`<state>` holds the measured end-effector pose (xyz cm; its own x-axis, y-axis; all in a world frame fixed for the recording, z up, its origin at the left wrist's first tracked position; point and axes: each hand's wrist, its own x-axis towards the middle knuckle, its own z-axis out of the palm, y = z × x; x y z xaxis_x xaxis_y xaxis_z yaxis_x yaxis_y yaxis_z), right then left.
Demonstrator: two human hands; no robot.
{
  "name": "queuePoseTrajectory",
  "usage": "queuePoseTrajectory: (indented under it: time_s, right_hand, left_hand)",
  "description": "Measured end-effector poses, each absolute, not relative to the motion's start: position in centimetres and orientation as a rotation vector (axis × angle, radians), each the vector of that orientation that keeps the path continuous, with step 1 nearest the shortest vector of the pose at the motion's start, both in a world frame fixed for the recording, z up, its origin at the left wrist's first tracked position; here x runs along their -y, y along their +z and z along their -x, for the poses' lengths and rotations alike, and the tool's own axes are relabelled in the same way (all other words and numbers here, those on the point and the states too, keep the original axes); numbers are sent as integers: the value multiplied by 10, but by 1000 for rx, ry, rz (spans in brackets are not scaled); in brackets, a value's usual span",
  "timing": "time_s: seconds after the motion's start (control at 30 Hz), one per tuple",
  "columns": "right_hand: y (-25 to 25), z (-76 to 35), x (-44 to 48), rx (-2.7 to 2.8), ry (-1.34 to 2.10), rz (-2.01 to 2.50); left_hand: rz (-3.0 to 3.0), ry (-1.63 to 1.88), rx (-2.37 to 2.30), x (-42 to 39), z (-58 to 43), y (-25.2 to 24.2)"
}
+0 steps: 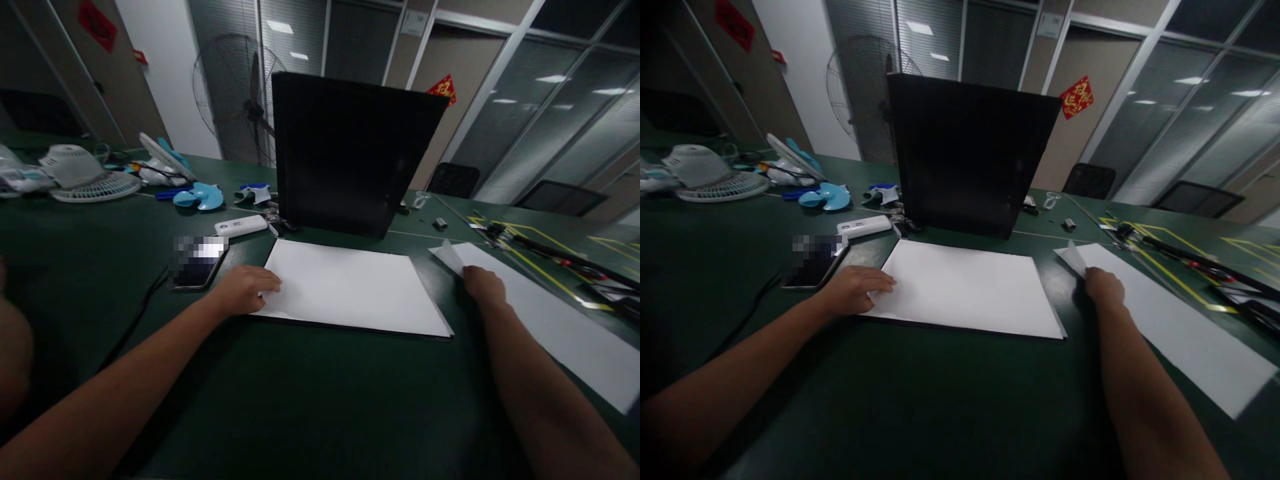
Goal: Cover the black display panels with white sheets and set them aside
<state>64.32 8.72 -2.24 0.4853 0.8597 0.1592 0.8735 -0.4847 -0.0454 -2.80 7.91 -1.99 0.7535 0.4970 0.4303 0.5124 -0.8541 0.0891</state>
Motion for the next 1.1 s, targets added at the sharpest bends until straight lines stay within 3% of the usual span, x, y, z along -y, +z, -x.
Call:
queuePoseTrajectory:
  time_s: [0.23,0.4,0.53,0.8,1.1]
  right_hand:
    - [-14,-636,-82,1378,-220,2684]
    - [-8,-631,-77,1384,-246,2650]
    - [-8,-631,-77,1384,-242,2633]
    - [-11,-634,-80,1363,-210,2644]
    - [-22,-638,-88,1256,-193,2704]
  left_hand:
    - [2915,-883,738,-76,29,-12]
    - [3008,-1256,547,-72,31,-8]
    - [2912,-1491,738,-73,30,-14]
    - [2846,-603,1653,-81,20,-26]
    - [2742,-245,1855,-89,19,-38]
